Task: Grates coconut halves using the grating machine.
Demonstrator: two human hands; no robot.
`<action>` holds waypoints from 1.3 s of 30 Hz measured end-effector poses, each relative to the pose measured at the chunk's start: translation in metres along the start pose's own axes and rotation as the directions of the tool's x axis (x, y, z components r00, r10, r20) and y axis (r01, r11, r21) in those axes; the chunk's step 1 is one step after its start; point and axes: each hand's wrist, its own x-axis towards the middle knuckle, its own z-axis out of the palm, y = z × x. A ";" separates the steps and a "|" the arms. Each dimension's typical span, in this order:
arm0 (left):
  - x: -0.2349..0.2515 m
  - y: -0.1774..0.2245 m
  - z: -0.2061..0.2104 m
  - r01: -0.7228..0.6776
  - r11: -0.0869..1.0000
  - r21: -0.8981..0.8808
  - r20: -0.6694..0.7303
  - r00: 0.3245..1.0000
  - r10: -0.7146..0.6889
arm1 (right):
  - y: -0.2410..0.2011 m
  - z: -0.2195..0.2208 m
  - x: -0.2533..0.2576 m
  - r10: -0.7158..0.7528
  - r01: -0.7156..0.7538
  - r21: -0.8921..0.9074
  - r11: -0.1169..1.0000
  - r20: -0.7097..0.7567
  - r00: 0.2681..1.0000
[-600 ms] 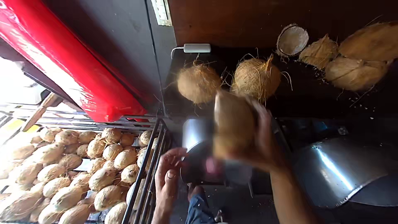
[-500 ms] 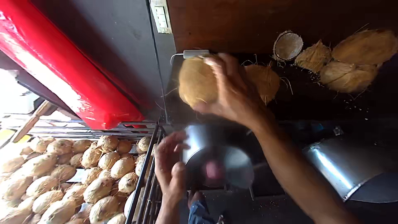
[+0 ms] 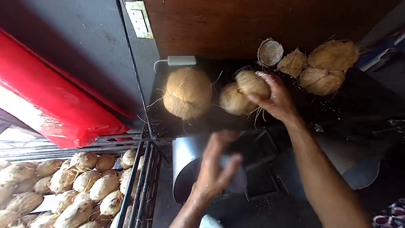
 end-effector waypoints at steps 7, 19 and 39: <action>-0.052 -0.010 0.066 0.017 1.000 -0.024 -0.072 0.997 -0.018 | -0.022 0.014 -0.190 0.566 -0.045 0.989 0.143 -0.044 0.823; -0.228 -0.118 -0.012 0.915 0.404 -0.001 -0.313 0.383 -0.869 | 0.031 0.262 -0.331 0.627 -0.721 0.645 0.252 0.459 0.629; -0.188 -0.205 -0.004 0.938 0.179 0.298 -0.140 0.228 -0.963 | 0.081 0.281 -0.280 0.789 -0.673 0.722 -0.161 0.503 0.352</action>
